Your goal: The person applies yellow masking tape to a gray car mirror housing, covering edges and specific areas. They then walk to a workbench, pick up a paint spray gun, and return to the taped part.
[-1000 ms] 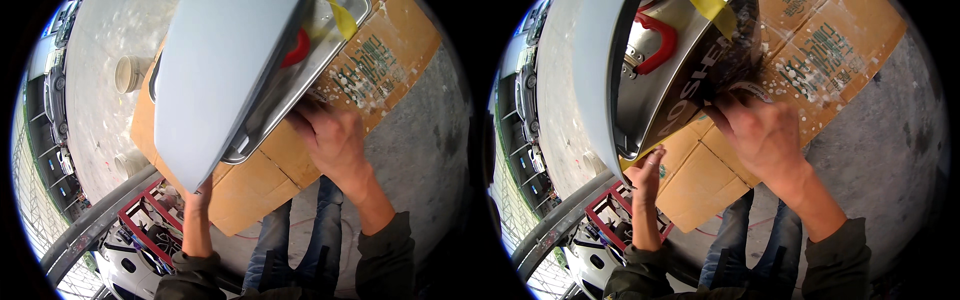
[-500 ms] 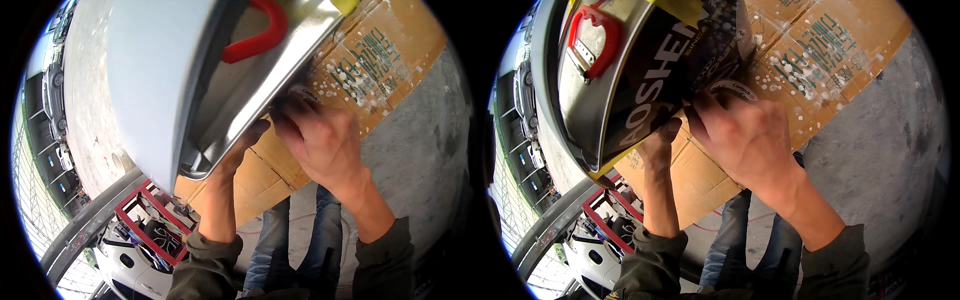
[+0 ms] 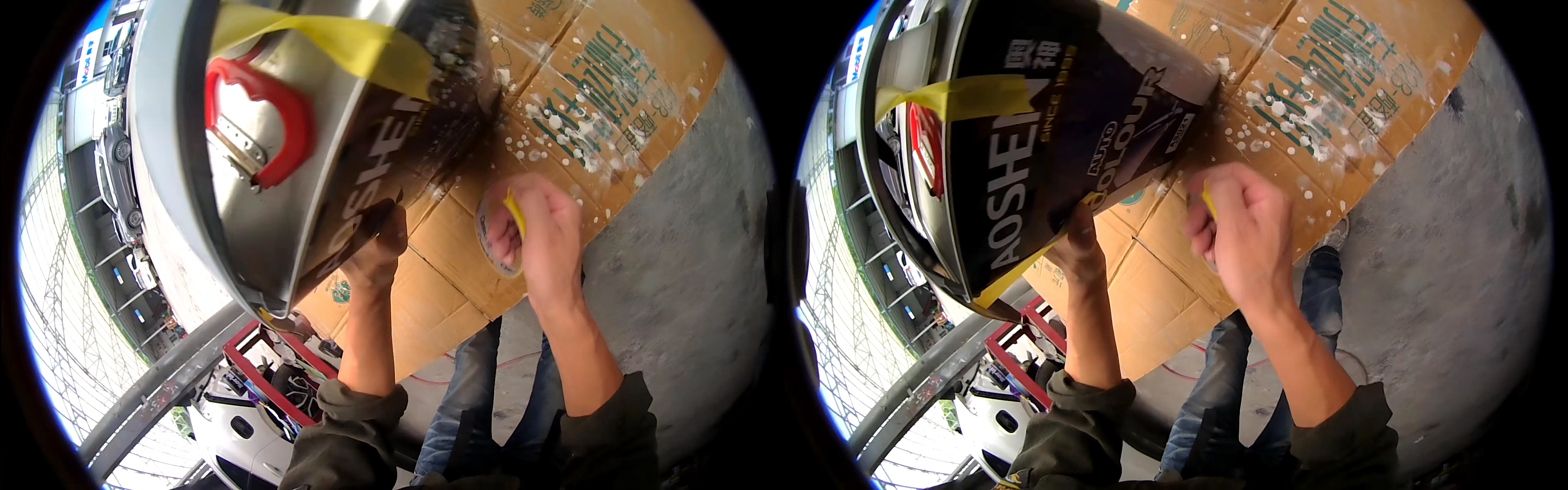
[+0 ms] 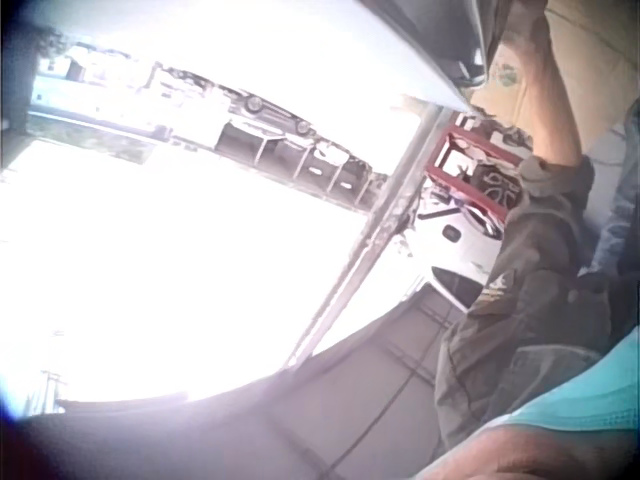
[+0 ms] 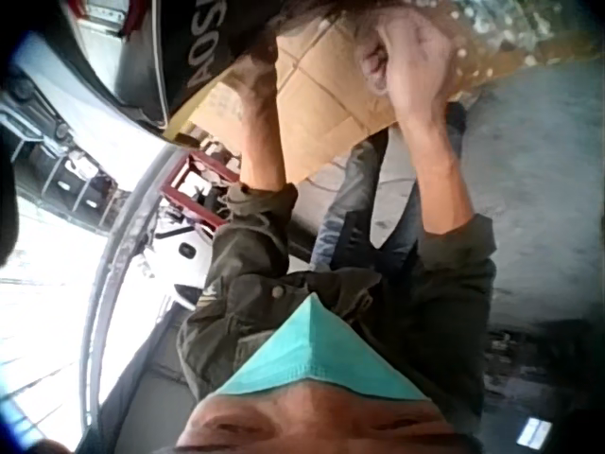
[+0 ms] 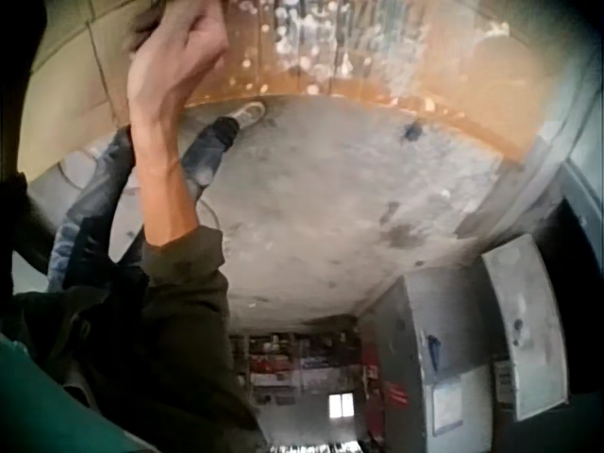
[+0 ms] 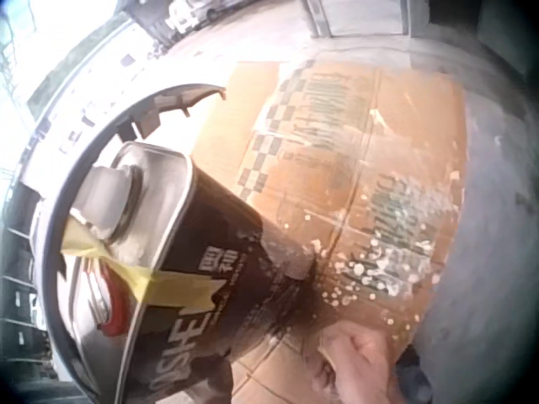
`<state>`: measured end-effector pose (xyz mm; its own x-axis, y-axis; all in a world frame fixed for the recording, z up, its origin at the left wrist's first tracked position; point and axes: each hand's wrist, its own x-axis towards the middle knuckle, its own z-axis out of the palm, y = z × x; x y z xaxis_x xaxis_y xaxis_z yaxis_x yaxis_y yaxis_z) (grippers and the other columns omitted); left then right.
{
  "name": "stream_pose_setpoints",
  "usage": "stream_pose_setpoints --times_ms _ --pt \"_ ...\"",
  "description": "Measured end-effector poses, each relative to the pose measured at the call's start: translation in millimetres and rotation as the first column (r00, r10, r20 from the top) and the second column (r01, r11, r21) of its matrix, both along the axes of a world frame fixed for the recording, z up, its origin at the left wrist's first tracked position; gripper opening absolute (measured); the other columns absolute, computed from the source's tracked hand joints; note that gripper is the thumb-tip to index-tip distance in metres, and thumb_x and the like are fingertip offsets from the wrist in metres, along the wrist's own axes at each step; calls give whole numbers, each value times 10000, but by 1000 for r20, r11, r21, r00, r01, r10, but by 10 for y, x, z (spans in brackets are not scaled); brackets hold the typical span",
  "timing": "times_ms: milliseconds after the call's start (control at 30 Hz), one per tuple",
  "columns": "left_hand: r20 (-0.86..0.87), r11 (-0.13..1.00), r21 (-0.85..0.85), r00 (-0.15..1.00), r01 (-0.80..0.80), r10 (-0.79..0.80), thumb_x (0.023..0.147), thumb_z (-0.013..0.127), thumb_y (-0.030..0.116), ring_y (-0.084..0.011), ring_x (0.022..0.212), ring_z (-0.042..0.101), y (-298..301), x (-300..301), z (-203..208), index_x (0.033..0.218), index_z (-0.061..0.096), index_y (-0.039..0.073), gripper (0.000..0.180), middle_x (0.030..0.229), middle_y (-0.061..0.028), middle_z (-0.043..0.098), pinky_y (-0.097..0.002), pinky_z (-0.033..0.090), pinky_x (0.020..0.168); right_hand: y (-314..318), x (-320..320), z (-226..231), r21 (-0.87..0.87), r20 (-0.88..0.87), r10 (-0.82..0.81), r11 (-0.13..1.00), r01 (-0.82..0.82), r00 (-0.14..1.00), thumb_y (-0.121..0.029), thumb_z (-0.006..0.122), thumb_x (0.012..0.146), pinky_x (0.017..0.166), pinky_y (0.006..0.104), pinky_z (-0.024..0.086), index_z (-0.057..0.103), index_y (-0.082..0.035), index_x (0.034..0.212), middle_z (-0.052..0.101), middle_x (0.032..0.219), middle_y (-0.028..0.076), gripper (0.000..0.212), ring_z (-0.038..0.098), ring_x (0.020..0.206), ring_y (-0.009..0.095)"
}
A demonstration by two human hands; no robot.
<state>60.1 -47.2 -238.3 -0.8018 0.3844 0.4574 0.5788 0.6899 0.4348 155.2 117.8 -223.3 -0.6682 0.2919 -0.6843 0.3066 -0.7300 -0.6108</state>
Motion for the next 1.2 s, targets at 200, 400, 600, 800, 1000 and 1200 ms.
stream_pose_setpoints --times_ms 200,400,600,800,1000,1200 --pt "217 988 146 976 -50 17 739 743 85 -269 811 625 114 42 7 912 655 20 205 932 -110 656 -343 504 771 -292 316 20 23 -68 68 998 -66 995 -133 441 986 453 194 363 620 22 982 550 618 22 238 459 482 47" --pt "844 886 151 524 -437 115 843 676 31 -184 1093 531 -213 773 338 1164 537 -33 355 1153 -102 565 -338 425 953 -493 622 -74 396 -247 336 891 -222 909 -49 489 919 649 313 480 528 -3 1289 622 885 189 374 602 704 254" --pt "860 975 -64 484 -212 161 819 685 -53 -238 1135 552 -568 1218 809 1024 666 -38 206 1213 -168 583 -341 448 955 -873 760 -162 392 -349 534 829 -398 770 -102 516 844 612 415 514 273 39 1438 646 787 221 658 652 675 360" --pt "653 972 -193 721 -138 232 802 666 -82 -232 997 613 -689 1227 1032 906 654 -51 109 1041 -157 646 -320 477 867 -1174 797 -249 226 -503 457 889 -399 733 -110 561 875 567 404 503 529 -34 1240 648 694 149 374 649 620 317" --pt "572 946 -304 772 -115 277 794 665 -81 -249 933 644 -693 1203 1155 873 650 -55 84 958 -161 665 -334 507 832 -1353 823 -329 257 -530 364 930 -264 766 -148 605 882 558 378 514 627 -61 944 643 709 146 109 643 649 340" --pt "489 988 -20 860 -156 146 867 592 -13 -250 865 621 -551 1271 1292 828 584 -30 43 879 -158 615 -359 492 832 -1283 795 -340 -752 -94 110 643 -143 989 -170 495 961 423 217 413 625 2 849 605 618 51 243 544 475 69"
